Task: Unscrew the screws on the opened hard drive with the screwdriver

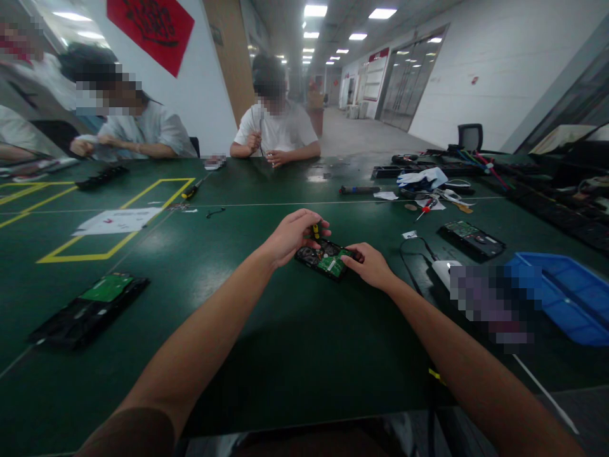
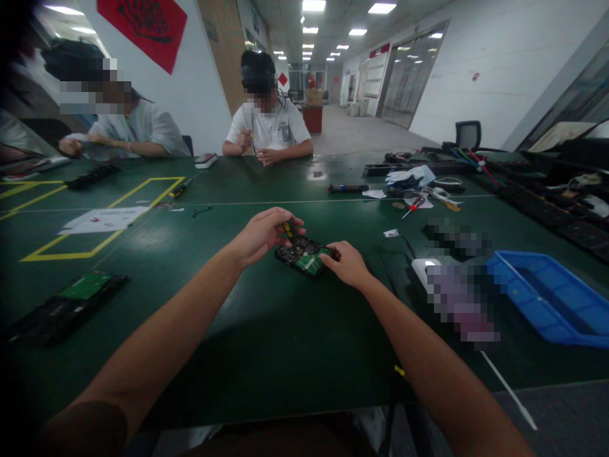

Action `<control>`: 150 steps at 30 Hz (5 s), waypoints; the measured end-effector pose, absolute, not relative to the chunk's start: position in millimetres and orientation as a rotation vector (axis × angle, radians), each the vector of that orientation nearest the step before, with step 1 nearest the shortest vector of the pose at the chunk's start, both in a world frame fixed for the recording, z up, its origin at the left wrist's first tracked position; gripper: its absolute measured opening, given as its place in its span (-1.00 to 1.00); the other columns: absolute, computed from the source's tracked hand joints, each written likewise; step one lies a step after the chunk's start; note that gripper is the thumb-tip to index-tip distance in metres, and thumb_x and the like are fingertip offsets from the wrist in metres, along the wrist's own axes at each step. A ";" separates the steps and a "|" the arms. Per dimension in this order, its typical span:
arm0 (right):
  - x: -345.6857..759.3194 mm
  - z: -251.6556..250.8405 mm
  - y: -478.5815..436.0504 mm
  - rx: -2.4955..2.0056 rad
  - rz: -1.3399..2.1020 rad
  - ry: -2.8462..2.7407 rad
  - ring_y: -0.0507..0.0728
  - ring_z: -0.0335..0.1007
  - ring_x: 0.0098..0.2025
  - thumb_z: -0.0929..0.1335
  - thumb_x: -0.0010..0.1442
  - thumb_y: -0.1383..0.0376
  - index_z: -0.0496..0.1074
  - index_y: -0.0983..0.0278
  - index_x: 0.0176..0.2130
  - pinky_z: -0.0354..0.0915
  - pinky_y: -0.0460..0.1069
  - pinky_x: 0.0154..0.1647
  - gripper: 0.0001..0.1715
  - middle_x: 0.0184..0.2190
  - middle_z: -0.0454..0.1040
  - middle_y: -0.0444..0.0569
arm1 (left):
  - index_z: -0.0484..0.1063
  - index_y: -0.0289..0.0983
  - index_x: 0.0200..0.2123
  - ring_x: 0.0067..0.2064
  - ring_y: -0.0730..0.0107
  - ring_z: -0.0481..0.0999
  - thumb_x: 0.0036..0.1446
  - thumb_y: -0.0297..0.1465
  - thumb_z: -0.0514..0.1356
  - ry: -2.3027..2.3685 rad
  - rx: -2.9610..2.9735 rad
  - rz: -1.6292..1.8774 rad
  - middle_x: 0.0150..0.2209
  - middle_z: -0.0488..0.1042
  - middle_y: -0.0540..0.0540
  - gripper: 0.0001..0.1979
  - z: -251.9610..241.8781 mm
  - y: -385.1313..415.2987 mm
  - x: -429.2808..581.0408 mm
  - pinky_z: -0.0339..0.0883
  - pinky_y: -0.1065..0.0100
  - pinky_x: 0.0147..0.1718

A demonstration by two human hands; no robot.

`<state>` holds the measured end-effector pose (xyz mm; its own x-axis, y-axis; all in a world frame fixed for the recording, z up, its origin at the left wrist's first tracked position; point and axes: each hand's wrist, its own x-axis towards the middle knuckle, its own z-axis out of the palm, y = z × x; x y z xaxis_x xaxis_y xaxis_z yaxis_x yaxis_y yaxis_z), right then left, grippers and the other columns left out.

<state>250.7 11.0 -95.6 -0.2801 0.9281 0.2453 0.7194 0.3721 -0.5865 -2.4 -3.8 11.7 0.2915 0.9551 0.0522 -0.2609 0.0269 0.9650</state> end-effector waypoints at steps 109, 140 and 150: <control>252.3 -99.5 13.6 -1.421 0.492 -2.080 0.14 0.43 -0.22 0.40 0.28 0.01 0.52 0.26 0.04 0.33 0.03 -0.19 -0.52 -0.10 0.50 0.06 | 0.56 -0.24 -0.19 -0.16 0.32 0.51 0.17 -0.38 0.26 0.765 1.269 1.228 -0.16 0.54 -0.14 -0.86 11.2 -2.0 -4.5 0.40 0.38 -0.37; 250.8 -95.6 10.9 -1.405 0.488 -2.084 0.13 0.42 -0.23 0.41 0.28 0.04 0.53 0.26 0.02 0.33 0.03 -0.19 -0.57 -0.12 0.50 0.05 | 0.37 -0.26 -0.23 -0.13 0.20 0.61 0.18 -0.38 0.25 0.719 1.129 1.156 -0.16 0.58 -0.20 -0.87 11.8 -4.0 -0.6 0.42 0.34 -0.38; 251.1 -97.4 12.4 -1.426 0.493 -2.077 0.14 0.42 -0.23 0.41 0.28 0.03 0.54 0.24 0.01 0.33 0.03 -0.20 -0.57 -0.12 0.50 0.05 | 0.54 -0.28 -0.23 -0.23 0.32 0.51 0.16 -0.37 0.21 0.795 1.216 1.174 -0.24 0.54 -0.15 -0.84 11.7 -1.6 -2.3 0.33 0.41 -0.45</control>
